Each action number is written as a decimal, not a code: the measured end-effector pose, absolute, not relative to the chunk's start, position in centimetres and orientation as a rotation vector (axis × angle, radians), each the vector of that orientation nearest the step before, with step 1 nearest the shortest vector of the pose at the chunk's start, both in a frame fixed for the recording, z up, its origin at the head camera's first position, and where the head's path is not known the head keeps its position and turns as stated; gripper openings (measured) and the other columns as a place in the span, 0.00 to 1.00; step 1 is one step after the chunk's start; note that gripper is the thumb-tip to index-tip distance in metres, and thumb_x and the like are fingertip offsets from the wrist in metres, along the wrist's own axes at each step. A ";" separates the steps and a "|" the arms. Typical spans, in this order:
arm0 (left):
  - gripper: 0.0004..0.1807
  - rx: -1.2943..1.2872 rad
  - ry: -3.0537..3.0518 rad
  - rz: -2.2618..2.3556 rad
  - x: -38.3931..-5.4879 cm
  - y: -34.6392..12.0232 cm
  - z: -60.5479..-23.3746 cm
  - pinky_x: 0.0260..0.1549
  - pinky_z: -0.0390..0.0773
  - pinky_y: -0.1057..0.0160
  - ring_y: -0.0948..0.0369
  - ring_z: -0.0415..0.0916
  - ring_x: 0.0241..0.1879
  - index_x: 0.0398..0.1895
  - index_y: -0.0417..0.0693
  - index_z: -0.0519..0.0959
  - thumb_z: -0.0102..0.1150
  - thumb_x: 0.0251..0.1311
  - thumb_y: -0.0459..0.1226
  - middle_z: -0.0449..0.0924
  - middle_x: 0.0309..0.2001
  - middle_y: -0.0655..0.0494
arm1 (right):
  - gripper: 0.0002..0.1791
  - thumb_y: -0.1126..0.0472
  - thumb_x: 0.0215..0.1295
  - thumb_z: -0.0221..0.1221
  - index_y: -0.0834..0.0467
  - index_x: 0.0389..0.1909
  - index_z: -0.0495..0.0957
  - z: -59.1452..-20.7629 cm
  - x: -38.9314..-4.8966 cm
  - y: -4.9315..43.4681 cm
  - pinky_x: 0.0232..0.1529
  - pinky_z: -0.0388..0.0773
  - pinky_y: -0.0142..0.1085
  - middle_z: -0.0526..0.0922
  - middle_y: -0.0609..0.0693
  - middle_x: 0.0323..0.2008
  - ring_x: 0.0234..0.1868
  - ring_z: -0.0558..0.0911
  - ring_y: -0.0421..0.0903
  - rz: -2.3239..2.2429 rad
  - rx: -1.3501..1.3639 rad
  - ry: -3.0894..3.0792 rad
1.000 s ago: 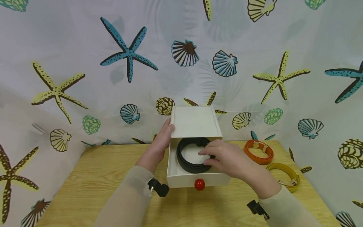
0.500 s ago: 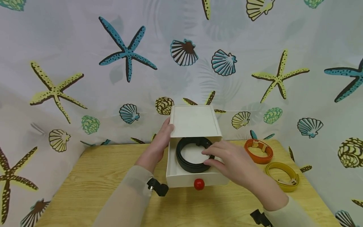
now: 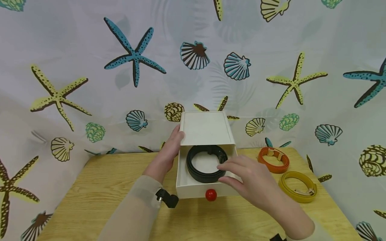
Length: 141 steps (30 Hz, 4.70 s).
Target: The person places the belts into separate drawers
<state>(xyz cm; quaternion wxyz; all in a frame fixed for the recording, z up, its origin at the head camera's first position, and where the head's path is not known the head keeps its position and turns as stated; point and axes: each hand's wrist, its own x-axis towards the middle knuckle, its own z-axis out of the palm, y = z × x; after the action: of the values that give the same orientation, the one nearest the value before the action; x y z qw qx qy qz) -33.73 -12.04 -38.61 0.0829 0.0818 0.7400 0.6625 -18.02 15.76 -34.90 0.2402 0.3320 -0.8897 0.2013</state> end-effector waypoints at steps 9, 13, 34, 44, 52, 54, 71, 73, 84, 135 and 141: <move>0.38 0.264 2.232 1.956 -33.9 -12.2 -38.7 0.79 0.49 0.31 0.48 0.45 0.84 0.93 0.70 0.42 0.35 0.84 0.53 0.45 0.89 0.53 | 0.18 0.54 0.62 0.82 0.49 0.52 0.93 -35.6 -17.0 16.2 0.44 0.87 0.37 0.90 0.40 0.48 0.50 0.87 0.40 0.581 0.922 -2.366; 0.38 0.270 2.236 1.950 -33.8 -12.2 -38.7 0.79 0.50 0.31 0.48 0.45 0.84 0.93 0.69 0.42 0.35 0.84 0.53 0.45 0.89 0.52 | 0.17 0.54 0.62 0.81 0.48 0.52 0.93 -35.8 -16.6 16.4 0.45 0.87 0.38 0.90 0.39 0.48 0.50 0.87 0.40 0.606 0.937 -2.338; 0.37 0.292 2.231 1.945 -33.8 -12.2 -38.6 0.80 0.48 0.32 0.48 0.44 0.84 0.93 0.68 0.42 0.35 0.85 0.52 0.45 0.89 0.52 | 0.17 0.52 0.60 0.82 0.46 0.50 0.93 -37.4 -14.0 16.0 0.48 0.87 0.41 0.89 0.35 0.46 0.51 0.84 0.39 0.601 0.791 -2.278; 0.37 0.275 2.236 1.939 -33.9 -12.2 -38.6 0.79 0.49 0.31 0.48 0.45 0.84 0.93 0.68 0.43 0.35 0.85 0.52 0.45 0.88 0.52 | 0.16 0.52 0.60 0.83 0.45 0.49 0.93 -37.8 -13.1 15.8 0.47 0.88 0.39 0.90 0.33 0.45 0.47 0.86 0.36 0.628 0.746 -2.332; 0.37 0.251 2.232 1.931 -33.7 -12.2 -38.7 0.79 0.50 0.31 0.47 0.45 0.84 0.93 0.69 0.42 0.35 0.85 0.52 0.45 0.89 0.52 | 0.17 0.53 0.61 0.82 0.44 0.50 0.92 -38.4 -12.6 15.6 0.47 0.88 0.39 0.89 0.32 0.47 0.48 0.85 0.34 0.643 0.770 -2.332; 0.38 0.246 2.229 1.931 -33.7 -12.3 -38.7 0.79 0.50 0.31 0.47 0.44 0.84 0.93 0.70 0.41 0.35 0.85 0.52 0.44 0.89 0.52 | 0.17 0.54 0.61 0.82 0.45 0.50 0.92 -38.6 -12.5 15.5 0.47 0.88 0.38 0.89 0.32 0.48 0.49 0.86 0.35 0.672 0.785 -2.333; 0.37 0.252 2.221 1.937 -34.0 -12.2 -38.7 0.80 0.47 0.32 0.48 0.42 0.85 0.93 0.70 0.42 0.35 0.86 0.54 0.43 0.89 0.53 | 0.08 0.50 0.73 0.73 0.41 0.50 0.91 -39.9 -12.2 14.5 0.43 0.85 0.34 0.86 0.26 0.42 0.44 0.83 0.30 0.934 0.620 -2.525; 0.37 0.254 2.220 1.940 -34.0 -12.2 -38.7 0.80 0.47 0.32 0.49 0.42 0.85 0.93 0.69 0.42 0.35 0.86 0.54 0.43 0.89 0.53 | 0.07 0.49 0.75 0.72 0.41 0.49 0.91 -40.0 -12.2 14.4 0.42 0.84 0.33 0.86 0.26 0.41 0.42 0.82 0.30 1.000 0.561 -2.574; 0.37 0.250 2.223 1.938 -33.9 -12.2 -38.6 0.80 0.48 0.33 0.49 0.43 0.85 0.93 0.68 0.42 0.34 0.86 0.53 0.44 0.89 0.52 | 0.14 0.42 0.82 0.62 0.45 0.47 0.91 -40.3 -12.9 13.6 0.37 0.78 0.35 0.85 0.31 0.28 0.31 0.82 0.35 1.311 0.307 -2.825; 0.37 0.245 2.228 1.939 -34.0 -12.2 -38.4 0.80 0.48 0.32 0.48 0.43 0.85 0.93 0.68 0.43 0.35 0.85 0.52 0.43 0.89 0.53 | 0.23 0.34 0.82 0.59 0.47 0.38 0.89 -41.7 -14.9 11.4 0.32 0.67 0.36 0.87 0.40 0.25 0.31 0.77 0.45 1.582 0.181 -2.872; 0.37 0.267 2.235 1.938 -34.1 -12.3 -38.6 0.80 0.48 0.33 0.48 0.43 0.85 0.93 0.69 0.42 0.34 0.86 0.53 0.43 0.89 0.52 | 0.25 0.34 0.82 0.58 0.47 0.33 0.87 -41.7 -14.9 11.2 0.34 0.70 0.36 0.86 0.39 0.24 0.31 0.78 0.44 1.541 0.202 -2.859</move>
<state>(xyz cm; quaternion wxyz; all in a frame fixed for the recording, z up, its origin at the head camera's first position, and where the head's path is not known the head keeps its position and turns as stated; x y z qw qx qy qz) -34.06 -12.26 -38.60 0.0855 0.0895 0.7497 0.6502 -14.94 11.20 -41.67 -0.0560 0.0620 -0.8772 0.4728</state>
